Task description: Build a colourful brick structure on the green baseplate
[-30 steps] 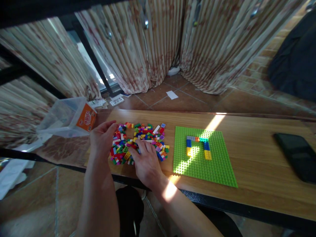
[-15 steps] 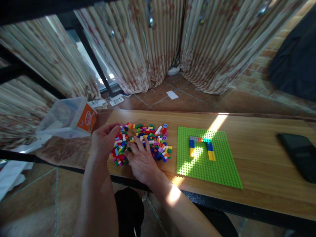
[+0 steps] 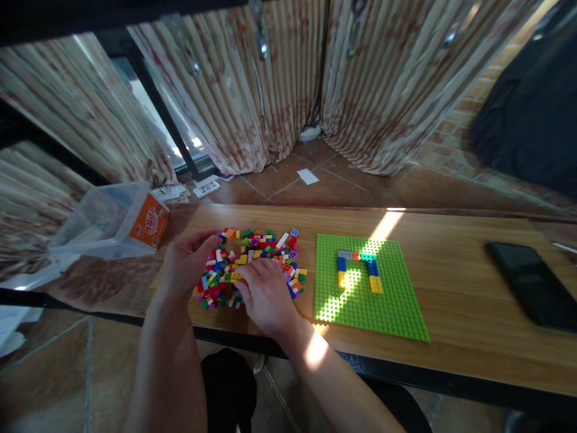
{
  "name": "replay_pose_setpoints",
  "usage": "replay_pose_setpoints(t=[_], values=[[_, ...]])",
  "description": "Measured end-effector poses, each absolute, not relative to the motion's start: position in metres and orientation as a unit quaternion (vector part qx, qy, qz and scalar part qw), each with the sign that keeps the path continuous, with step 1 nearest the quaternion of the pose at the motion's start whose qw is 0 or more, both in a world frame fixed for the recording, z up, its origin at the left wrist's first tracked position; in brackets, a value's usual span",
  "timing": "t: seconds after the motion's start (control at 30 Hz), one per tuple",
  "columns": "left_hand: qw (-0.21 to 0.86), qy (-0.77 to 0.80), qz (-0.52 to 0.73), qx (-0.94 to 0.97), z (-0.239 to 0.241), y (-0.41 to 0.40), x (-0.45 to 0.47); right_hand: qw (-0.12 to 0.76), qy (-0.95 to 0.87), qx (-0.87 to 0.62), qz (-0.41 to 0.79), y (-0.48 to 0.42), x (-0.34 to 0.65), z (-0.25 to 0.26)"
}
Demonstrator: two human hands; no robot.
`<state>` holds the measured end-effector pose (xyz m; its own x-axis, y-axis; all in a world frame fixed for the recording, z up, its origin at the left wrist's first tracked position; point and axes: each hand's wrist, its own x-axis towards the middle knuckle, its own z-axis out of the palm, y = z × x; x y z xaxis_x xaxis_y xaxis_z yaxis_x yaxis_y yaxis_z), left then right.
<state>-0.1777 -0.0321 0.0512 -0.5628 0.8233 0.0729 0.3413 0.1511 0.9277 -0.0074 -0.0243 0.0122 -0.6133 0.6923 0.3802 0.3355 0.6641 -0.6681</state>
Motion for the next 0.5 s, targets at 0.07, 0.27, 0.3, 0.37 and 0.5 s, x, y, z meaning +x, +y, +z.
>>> replay_pose_setpoints(t=[0.07, 0.27, 0.3, 0.37, 0.5], values=[[0.294, 0.679, 0.515, 0.432, 0.056, -0.033, -0.17, 0.353, -0.815, -0.311, 0.338, -0.025, 0.003, 0.016], [0.435, 0.553, 0.429, 0.567, 0.064, -0.033, -0.14, 0.41, -0.637, -0.349, 0.552, -0.029, 0.03, 0.015], [0.45, 0.538, 0.41, 0.583, 0.064, -0.031, -0.134, 0.421, -0.61, -0.356, 0.569, -0.028, 0.033, 0.014], [0.471, 0.52, 0.379, 0.603, 0.063, -0.028, -0.121, 0.443, -0.562, -0.371, 0.592, -0.024, 0.041, 0.014], [0.492, 0.51, 0.377, 0.597, 0.057, -0.022, -0.095, 0.455, -0.512, -0.397, 0.611, -0.017, 0.058, 0.016]])
